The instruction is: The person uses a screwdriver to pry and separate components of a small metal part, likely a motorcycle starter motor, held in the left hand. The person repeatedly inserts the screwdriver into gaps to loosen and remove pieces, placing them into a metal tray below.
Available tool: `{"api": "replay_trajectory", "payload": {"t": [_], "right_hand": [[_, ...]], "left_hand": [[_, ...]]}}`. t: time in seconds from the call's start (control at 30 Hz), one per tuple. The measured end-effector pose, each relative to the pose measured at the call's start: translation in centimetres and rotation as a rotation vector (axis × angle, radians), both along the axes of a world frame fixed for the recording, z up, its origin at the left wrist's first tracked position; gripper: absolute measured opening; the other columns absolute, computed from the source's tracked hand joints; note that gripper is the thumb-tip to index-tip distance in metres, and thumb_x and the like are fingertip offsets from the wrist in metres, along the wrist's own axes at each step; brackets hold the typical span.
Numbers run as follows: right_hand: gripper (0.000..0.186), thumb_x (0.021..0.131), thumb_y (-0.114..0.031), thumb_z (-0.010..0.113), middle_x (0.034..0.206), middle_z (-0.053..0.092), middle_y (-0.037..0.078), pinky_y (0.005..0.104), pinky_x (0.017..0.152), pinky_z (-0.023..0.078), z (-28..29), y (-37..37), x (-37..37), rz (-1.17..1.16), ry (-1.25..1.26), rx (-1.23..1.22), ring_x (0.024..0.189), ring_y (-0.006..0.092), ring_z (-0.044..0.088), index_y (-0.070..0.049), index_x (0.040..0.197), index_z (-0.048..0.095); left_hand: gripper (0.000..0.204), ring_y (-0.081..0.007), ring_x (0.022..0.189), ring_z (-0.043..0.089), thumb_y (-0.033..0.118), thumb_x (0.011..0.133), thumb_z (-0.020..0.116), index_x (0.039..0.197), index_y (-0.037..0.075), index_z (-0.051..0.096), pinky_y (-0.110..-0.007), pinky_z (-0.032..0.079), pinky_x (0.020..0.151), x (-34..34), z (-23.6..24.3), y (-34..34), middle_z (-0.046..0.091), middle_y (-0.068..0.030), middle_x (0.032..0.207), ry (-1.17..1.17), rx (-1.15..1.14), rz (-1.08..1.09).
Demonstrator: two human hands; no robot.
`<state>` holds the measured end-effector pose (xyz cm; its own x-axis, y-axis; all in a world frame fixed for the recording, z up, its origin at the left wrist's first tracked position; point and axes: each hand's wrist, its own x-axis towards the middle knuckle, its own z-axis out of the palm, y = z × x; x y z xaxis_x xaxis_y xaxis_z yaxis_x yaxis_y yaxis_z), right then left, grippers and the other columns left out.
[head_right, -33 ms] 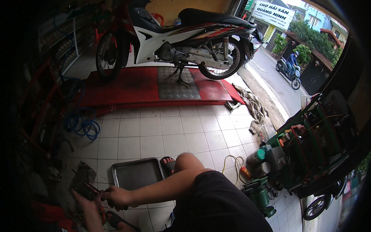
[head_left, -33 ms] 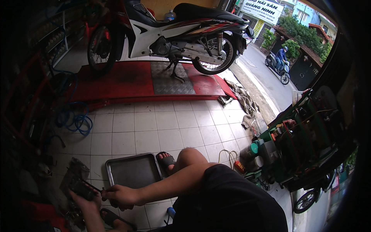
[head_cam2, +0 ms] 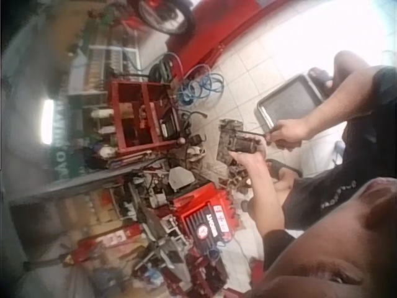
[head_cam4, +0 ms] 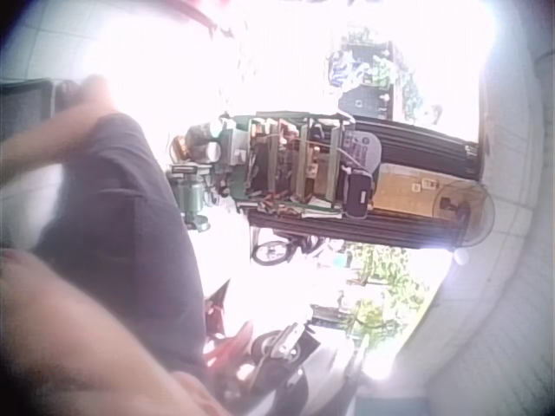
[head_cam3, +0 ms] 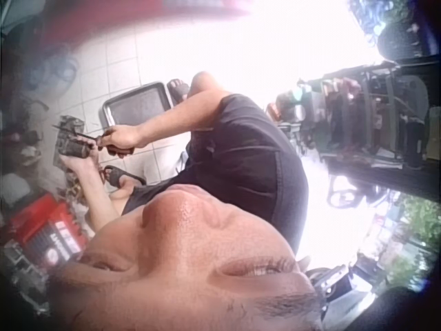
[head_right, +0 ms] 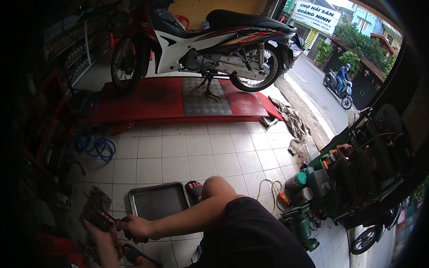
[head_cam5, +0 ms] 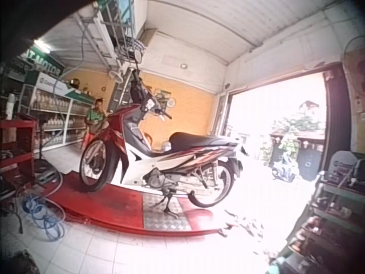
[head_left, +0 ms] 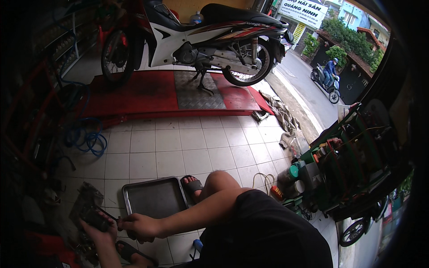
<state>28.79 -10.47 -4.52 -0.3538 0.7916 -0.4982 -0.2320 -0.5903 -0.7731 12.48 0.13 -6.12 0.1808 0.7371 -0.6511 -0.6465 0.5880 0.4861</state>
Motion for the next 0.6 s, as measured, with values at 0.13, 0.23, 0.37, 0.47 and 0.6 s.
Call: {"api": "replay_trajectory", "payload": {"t": [0.13, 0.23, 0.37, 0.47, 0.6], "right_hand": [[0.056, 0.104, -0.05, 0.049, 0.078, 0.057, 0.007, 0.0292, 0.036, 0.039, -0.3, -0.4, -0.4, -0.05, -0.032, 0.037, 0.053, 0.0158, 0.058, -0.003, 0.133, 0.054], [0.055, 0.103, -0.054, 0.05, 0.076, 0.055, 0.003, 0.0276, 0.037, 0.038, -0.3, -0.4, -0.2, -0.013, -0.03, -0.02, 0.054, 0.0135, 0.055, -0.008, 0.132, 0.057], [0.056, 0.102, -0.053, 0.051, 0.077, 0.055, 0.004, 0.0278, 0.037, 0.038, -0.2, -0.5, 0.0, -0.037, -0.047, -0.068, 0.056, 0.0135, 0.056, -0.007, 0.134, 0.056], [0.055, 0.103, -0.05, 0.052, 0.077, 0.055, 0.004, 0.0286, 0.04, 0.04, -0.1, -0.4, -0.1, 0.014, -0.006, -0.052, 0.057, 0.0138, 0.056, -0.006, 0.135, 0.055], [0.051, 0.106, -0.045, 0.05, 0.075, 0.054, 0.004, 0.0274, 0.047, 0.044, -0.2, -0.3, -0.3, -0.105, 0.0, -0.086, 0.055, 0.0137, 0.054, -0.003, 0.134, 0.055]], "left_hand": [[0.067, -0.0126, 0.063, 0.063, 0.076, 0.093, 0.044, 0.091, 0.015, 0.068, -0.03, 0.052, 0.056, -1.3, -2.4, 0.9, 0.067, 0.0033, 0.075, -0.007, -0.006, -0.032], [0.067, -0.0139, 0.061, 0.062, 0.077, 0.093, 0.044, 0.09, 0.015, 0.068, -0.029, 0.052, 0.056, -1.1, -2.8, 0.6, 0.067, 0.0028, 0.075, 0.048, 0.005, -0.034], [0.064, -0.0145, 0.064, 0.063, 0.076, 0.092, 0.047, 0.092, 0.015, 0.067, -0.03, 0.051, 0.057, -0.6, -2.3, 0.6, 0.066, 0.0032, 0.076, 0.02, -0.035, 0.037], [0.063, -0.0148, 0.068, 0.063, 0.076, 0.091, 0.048, 0.094, 0.016, 0.065, -0.032, 0.049, 0.058, -0.3, -1.5, 0.6, 0.065, 0.0026, 0.077, 0.04, -0.077, 0.065], [0.066, -0.0184, 0.067, 0.056, 0.077, 0.093, 0.039, 0.092, 0.015, 0.061, -0.035, 0.044, 0.065, -0.5, -2.2, 0.5, 0.061, -0.0017, 0.076, -0.065, -0.107, 0.025]]}}
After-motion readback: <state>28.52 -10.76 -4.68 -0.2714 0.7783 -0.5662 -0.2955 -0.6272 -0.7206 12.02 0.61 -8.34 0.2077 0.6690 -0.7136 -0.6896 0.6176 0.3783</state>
